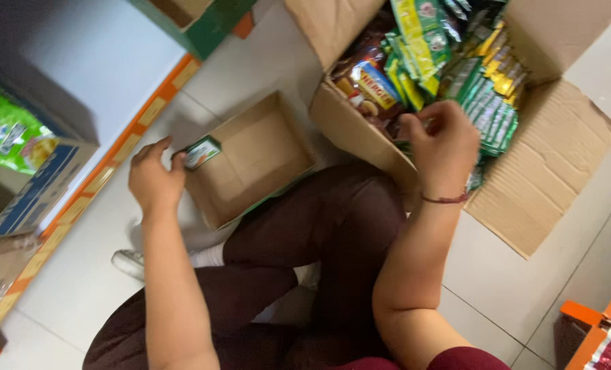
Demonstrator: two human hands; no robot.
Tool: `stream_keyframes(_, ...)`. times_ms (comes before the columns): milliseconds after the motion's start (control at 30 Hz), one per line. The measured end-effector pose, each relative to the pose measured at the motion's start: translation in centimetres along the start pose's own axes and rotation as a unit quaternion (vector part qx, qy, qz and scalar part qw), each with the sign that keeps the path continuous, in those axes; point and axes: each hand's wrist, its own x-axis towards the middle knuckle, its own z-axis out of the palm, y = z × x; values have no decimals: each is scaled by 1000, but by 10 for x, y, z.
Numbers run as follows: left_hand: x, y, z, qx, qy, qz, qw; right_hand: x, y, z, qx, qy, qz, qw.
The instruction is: The person sits on the floor and repeatedly picks up small green sachets from a large cardboard box, then places them into a smaller empty box. The person continues this process, stacking the sachets neatly in the smaller box.
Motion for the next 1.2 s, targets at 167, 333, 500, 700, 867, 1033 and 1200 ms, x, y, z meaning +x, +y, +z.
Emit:
stream_keyframes(167,0,-4,8,21,19,26,999,13,50,12,-54,5,110,992)
stream_keyframes(333,0,-1,9,35,21,47,998,21,44,4,-78,-51,198,976)
stream_keyframes(500,-7,1,12,86,24,62,994,18,70,-11,20,-83,175,981)
stream_keyframes(700,-9,7,10,77,16,42,996,-4,56,-78,292,-52,117,948)
stream_keyframes(867,-3,12,4,-39,24,26,999,-28,-1,-89,407,-50,43,911)
stream_keyframes(1033,0,17,-11,-311,-58,-118,941,-43,-83,-24,428,-84,-138,889)
stream_keyframes(1200,4,33,-43,-548,-225,-164,789,-76,-160,47,332,-78,-368,865)
